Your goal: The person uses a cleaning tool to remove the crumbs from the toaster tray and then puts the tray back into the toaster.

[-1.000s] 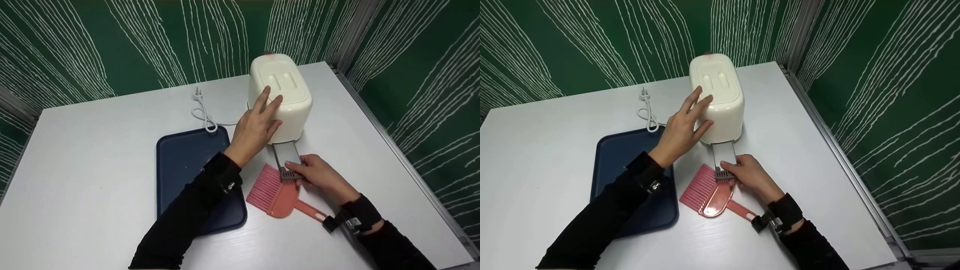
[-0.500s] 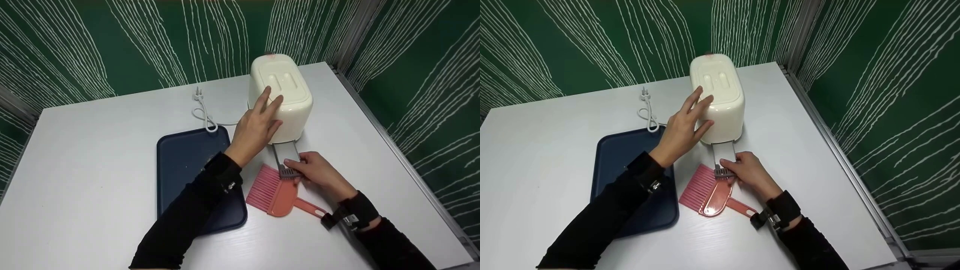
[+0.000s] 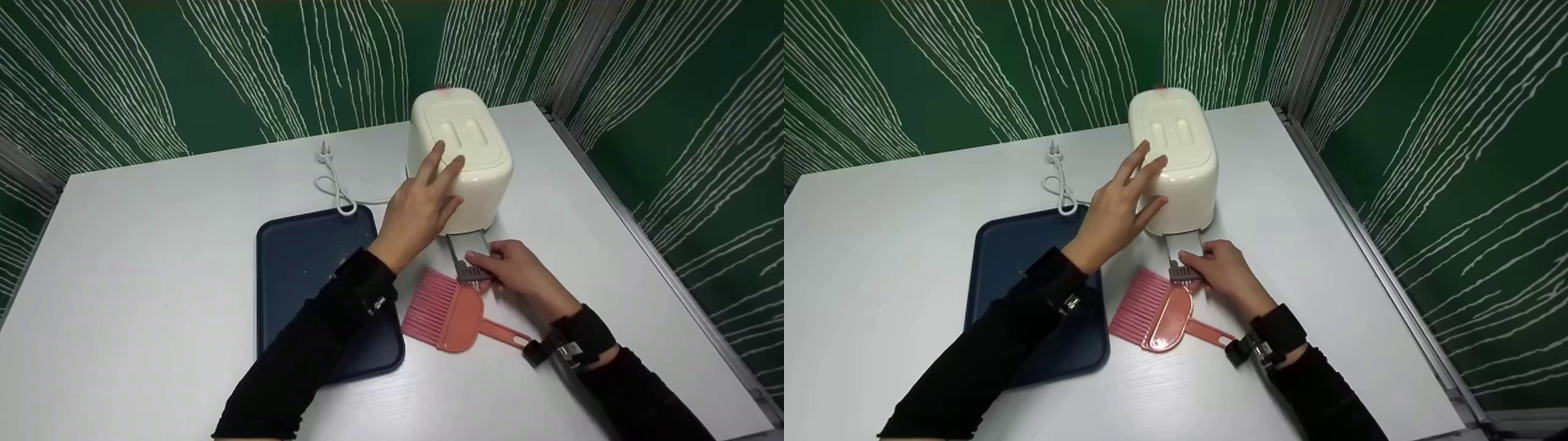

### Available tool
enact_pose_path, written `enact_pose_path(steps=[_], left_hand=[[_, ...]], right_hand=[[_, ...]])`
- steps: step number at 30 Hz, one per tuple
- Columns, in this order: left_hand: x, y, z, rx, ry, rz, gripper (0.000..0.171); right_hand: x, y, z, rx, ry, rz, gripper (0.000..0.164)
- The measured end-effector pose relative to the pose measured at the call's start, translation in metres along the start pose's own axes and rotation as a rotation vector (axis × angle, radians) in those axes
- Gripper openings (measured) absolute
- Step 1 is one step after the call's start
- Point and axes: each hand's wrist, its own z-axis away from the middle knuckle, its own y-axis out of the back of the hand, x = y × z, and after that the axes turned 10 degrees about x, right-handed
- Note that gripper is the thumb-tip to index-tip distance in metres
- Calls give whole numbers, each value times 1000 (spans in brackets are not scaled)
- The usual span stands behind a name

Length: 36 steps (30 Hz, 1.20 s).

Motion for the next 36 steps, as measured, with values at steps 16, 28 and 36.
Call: enact_pose_path(steps=[16,28,36], left_hand=[[0,-1,1,16,-18,-25,55],[0,0,1,14,-13,-24,55],[-1,-1,0,19,-16,-13,55]], right_hand=[[-4,1,-15,27,23,16,43],[-7,1,-22,38,42,11,41],[-10,3,-23,11,14,-73,41]])
